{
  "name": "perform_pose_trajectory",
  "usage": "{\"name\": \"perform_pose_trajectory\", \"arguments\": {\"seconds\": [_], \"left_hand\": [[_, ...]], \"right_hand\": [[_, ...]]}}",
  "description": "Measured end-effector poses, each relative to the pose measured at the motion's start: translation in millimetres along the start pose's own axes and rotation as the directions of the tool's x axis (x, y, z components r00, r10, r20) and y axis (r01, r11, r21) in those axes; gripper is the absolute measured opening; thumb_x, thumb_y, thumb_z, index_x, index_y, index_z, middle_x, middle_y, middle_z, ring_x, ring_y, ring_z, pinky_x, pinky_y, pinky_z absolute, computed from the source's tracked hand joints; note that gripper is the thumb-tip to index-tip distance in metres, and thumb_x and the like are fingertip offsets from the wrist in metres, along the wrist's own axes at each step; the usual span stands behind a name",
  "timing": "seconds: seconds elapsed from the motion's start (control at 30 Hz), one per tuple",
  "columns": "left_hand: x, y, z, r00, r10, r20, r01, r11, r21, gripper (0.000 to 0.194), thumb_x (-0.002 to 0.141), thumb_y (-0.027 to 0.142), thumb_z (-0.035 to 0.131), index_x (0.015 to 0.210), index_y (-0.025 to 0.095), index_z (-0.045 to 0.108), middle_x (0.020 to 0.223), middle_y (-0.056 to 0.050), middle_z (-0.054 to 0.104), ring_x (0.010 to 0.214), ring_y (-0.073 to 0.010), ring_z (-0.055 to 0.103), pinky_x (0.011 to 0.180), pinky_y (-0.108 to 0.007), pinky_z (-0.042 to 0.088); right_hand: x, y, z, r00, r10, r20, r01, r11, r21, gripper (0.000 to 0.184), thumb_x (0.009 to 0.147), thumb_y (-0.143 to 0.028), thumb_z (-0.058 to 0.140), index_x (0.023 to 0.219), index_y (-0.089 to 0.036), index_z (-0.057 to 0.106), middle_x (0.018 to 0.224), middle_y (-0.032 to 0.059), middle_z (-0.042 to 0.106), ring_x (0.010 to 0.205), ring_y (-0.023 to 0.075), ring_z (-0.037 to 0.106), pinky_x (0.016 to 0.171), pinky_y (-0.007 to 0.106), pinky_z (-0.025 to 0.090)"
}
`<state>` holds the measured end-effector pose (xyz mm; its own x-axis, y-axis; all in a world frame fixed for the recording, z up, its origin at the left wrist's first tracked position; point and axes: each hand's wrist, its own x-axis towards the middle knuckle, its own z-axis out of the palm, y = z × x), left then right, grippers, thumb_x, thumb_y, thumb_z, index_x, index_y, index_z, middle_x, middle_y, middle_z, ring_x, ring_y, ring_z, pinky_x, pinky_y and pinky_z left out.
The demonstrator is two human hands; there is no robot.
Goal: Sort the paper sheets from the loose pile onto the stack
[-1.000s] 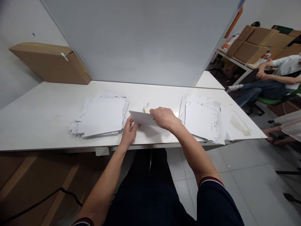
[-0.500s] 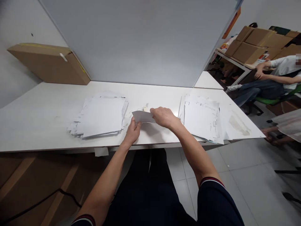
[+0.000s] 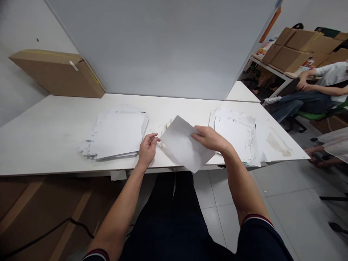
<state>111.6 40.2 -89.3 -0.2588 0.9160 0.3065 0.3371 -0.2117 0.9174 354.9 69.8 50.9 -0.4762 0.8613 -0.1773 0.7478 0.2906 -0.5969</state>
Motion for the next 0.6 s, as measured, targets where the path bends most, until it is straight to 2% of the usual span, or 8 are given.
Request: {"name": "perform_pose_trajectory", "arguments": {"seconds": [0.03, 0.1, 0.17, 0.27, 0.37, 0.6], "left_hand": [[1.4, -0.8, -0.6, 0.999, 0.022, 0.022, -0.024, 0.998, 0.060, 0.028, 0.087, 0.029, 0.039, 0.112, 0.020, 0.050, 0.092, -0.004, 0.063, 0.089, -0.0152, 0.059, 0.081, -0.030, 0.045], [4.6, -2.6, 0.7, 0.991, 0.094, 0.098, -0.112, 0.974, 0.199, 0.033, 0.088, 0.023, 0.035, 0.118, 0.020, 0.048, 0.105, -0.007, 0.059, 0.099, -0.0169, 0.055, 0.086, -0.032, 0.043], [7.8, -3.8, 4.9, 0.972, 0.150, 0.181, -0.206, 0.915, 0.348, 0.040, 0.087, 0.016, 0.033, 0.124, 0.021, 0.046, 0.116, -0.008, 0.054, 0.107, -0.0196, 0.049, 0.092, -0.036, 0.039], [11.6, -3.1, 12.9, 0.956, 0.138, 0.259, -0.259, 0.810, 0.526, 0.051, 0.084, 0.010, 0.032, 0.131, 0.026, 0.040, 0.119, -0.008, 0.050, 0.107, -0.0227, 0.046, 0.091, -0.039, 0.038], [13.5, -1.9, 18.5, 0.955, 0.099, 0.281, -0.259, 0.741, 0.620, 0.057, 0.082, 0.006, 0.032, 0.132, 0.032, 0.039, 0.116, -0.008, 0.050, 0.102, -0.0235, 0.046, 0.086, -0.038, 0.038], [14.0, -4.9, 20.5, 0.955, 0.079, 0.285, -0.255, 0.707, 0.659, 0.061, 0.079, 0.003, 0.034, 0.131, 0.035, 0.041, 0.115, -0.007, 0.050, 0.103, -0.0234, 0.043, 0.085, -0.036, 0.037]], "right_hand": [[-1.7, 11.8, 7.2, 0.996, 0.050, 0.068, -0.059, 0.990, 0.127, 0.023, 0.084, -0.039, 0.045, 0.087, -0.019, 0.055, 0.086, 0.0047, 0.065, 0.073, 0.0177, 0.060, 0.060, 0.026, 0.044], [-2.5, 35.8, 27.9, 0.967, 0.166, 0.195, -0.224, 0.918, 0.329, 0.025, 0.081, -0.041, 0.050, 0.089, -0.018, 0.056, 0.089, 0.0065, 0.066, 0.073, 0.0189, 0.062, 0.061, 0.028, 0.048], [-1.3, 56.7, 50.2, 0.938, 0.246, 0.244, -0.338, 0.803, 0.490, 0.026, 0.079, -0.040, 0.054, 0.092, -0.017, 0.057, 0.089, 0.0074, 0.067, 0.073, 0.0195, 0.064, 0.062, 0.029, 0.050], [1.4, 76.3, 71.3, 0.923, 0.291, 0.251, -0.383, 0.643, 0.663, 0.025, 0.077, -0.038, 0.058, 0.092, -0.018, 0.057, 0.087, 0.0071, 0.068, 0.073, 0.0198, 0.064, 0.062, 0.030, 0.052], [6.1, 83.6, 74.0, 0.922, 0.297, 0.248, -0.379, 0.566, 0.732, 0.026, 0.075, -0.037, 0.061, 0.092, -0.018, 0.058, 0.089, 0.0086, 0.069, 0.075, 0.0209, 0.065, 0.063, 0.032, 0.054], [17.4, 88.8, 70.3, 0.905, 0.353, 0.236, -0.402, 0.535, 0.743, 0.025, 0.074, -0.038, 0.063, 0.090, -0.018, 0.058, 0.091, 0.0088, 0.069, 0.076, 0.0213, 0.065, 0.064, 0.032, 0.054]]}}
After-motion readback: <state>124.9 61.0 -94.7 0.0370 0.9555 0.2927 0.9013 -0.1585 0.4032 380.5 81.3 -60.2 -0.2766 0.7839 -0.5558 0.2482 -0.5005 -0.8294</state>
